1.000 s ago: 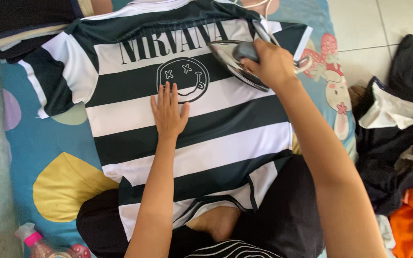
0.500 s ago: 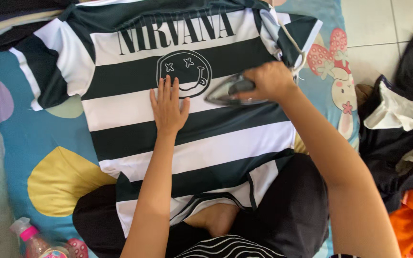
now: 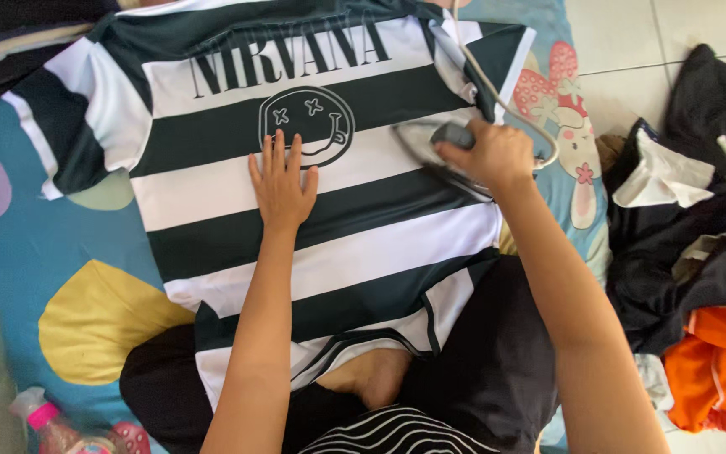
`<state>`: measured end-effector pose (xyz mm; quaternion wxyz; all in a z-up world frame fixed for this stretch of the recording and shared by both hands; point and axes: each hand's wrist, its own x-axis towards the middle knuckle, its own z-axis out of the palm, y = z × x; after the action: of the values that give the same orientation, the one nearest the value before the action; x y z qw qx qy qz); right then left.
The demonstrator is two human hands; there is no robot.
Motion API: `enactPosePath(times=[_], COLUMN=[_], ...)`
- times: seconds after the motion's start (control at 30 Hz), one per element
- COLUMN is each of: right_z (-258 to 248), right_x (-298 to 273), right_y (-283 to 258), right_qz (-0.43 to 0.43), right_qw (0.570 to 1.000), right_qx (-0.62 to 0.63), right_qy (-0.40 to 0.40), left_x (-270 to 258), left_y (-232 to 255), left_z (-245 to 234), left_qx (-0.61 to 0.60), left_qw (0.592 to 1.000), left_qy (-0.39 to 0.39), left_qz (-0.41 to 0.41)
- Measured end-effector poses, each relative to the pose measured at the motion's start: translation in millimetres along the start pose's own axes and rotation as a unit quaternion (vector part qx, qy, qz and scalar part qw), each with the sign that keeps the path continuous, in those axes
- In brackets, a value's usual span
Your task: The person irons a black and white striped t-shirt laid out on a bed. They use an electric iron to smooth the fabric, focusing on the sleeves, the main body, and the area around the printed logo. The person adjusts the shirt's position several times to ensure all sections are ironed.
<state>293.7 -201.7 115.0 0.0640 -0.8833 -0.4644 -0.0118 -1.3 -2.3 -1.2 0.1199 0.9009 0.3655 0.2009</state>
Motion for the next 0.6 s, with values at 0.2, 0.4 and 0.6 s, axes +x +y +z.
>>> enactPosePath(times=[0.2,0.4,0.6], right_z=[-10,-7,-4], right_x=[-40,-23,-17], right_y=[23,26,29], right_qz=[-0.152,0.107,0.09], right_qw=[0.987,0.993,0.995], right_qx=[0.005,0.006,0.023], right_qy=[-0.053,0.043,0.036], left_x=[1,0,3], left_y=[-1,0,2], left_z=[2,2,3], left_qx=[0.007,0.006,0.006], left_qw=[1.0,1.0,1.0], left_qy=[0.011,0.008,0.005], left_qz=[0.007,0.004,-0.006])
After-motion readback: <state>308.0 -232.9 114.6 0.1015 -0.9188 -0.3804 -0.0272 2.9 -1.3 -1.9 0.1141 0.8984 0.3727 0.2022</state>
